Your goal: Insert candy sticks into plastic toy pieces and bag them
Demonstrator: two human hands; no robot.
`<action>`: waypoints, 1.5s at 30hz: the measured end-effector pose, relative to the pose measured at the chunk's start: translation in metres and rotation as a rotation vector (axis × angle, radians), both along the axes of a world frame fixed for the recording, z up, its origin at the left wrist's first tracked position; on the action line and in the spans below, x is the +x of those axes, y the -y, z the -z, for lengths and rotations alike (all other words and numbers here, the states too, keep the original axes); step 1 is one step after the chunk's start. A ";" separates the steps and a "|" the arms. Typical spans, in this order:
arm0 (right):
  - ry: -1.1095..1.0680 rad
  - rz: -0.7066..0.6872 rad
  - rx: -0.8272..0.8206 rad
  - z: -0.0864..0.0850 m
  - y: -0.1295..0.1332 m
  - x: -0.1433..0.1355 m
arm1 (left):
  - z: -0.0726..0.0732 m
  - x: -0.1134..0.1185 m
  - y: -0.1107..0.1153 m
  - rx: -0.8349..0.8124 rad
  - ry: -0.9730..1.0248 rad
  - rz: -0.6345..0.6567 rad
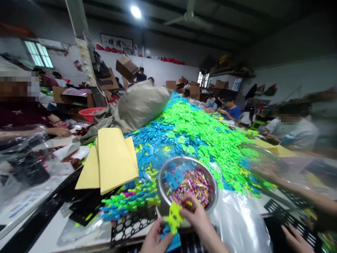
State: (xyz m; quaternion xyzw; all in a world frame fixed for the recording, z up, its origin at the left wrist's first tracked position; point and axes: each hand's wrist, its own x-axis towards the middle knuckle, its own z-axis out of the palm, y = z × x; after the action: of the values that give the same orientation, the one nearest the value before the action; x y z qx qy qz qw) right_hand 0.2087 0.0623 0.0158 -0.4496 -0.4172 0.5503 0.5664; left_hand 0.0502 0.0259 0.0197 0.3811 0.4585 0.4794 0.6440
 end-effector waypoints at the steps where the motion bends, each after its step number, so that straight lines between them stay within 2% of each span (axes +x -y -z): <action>1: 0.055 0.061 0.002 -0.007 -0.005 0.006 | -0.003 -0.001 0.003 -0.024 0.010 -0.018; 3: 0.203 0.158 -0.005 -0.022 -0.018 0.019 | -0.009 -0.004 0.010 -0.085 0.028 -0.042; 5: 0.402 0.250 0.101 -0.032 -0.032 0.033 | -0.015 -0.009 0.014 -0.132 0.037 -0.027; 7: 0.607 0.300 0.196 -0.036 -0.039 0.041 | -0.016 -0.016 0.016 -0.155 0.006 -0.030; 9: 0.668 0.287 0.224 -0.034 -0.033 0.038 | -0.014 -0.022 0.018 -0.157 -0.038 -0.068; 11: 0.555 0.182 0.167 -0.030 -0.015 0.026 | -0.011 -0.028 0.020 -0.150 -0.053 -0.111; 15: 0.242 -0.028 -0.060 -0.015 0.035 -0.009 | 0.000 -0.032 0.026 -0.157 0.011 -0.163; 18: 0.052 -0.033 -0.202 0.003 0.057 -0.028 | 0.009 -0.031 0.032 -0.200 0.052 -0.187; 21: -0.153 -0.021 -0.321 0.021 0.067 -0.038 | 0.018 -0.029 0.037 -0.206 0.035 -0.201; 23: -0.247 -0.069 -0.351 0.030 0.071 -0.042 | 0.021 -0.027 0.039 -0.193 0.015 -0.206; 26: -0.248 -0.126 -0.392 0.034 0.076 -0.040 | 0.022 -0.023 0.039 -0.197 0.027 -0.222; 34: -0.077 -0.226 -0.453 0.025 0.082 -0.030 | 0.010 -0.018 0.038 -0.237 0.118 -0.256; 41: -0.100 -0.294 -0.469 0.031 0.083 -0.029 | 0.026 -0.022 0.040 -0.264 0.093 -0.187; 45: -0.142 -0.312 -0.453 0.039 0.080 -0.026 | 0.027 -0.022 0.040 -0.319 0.155 -0.157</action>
State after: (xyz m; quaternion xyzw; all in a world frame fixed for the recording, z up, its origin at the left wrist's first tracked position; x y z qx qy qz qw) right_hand 0.1828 -0.0180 -0.0230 -0.4554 -0.3070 0.7404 0.3876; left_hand 0.0285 -0.0146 -0.0077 0.1994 0.5059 0.4774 0.6902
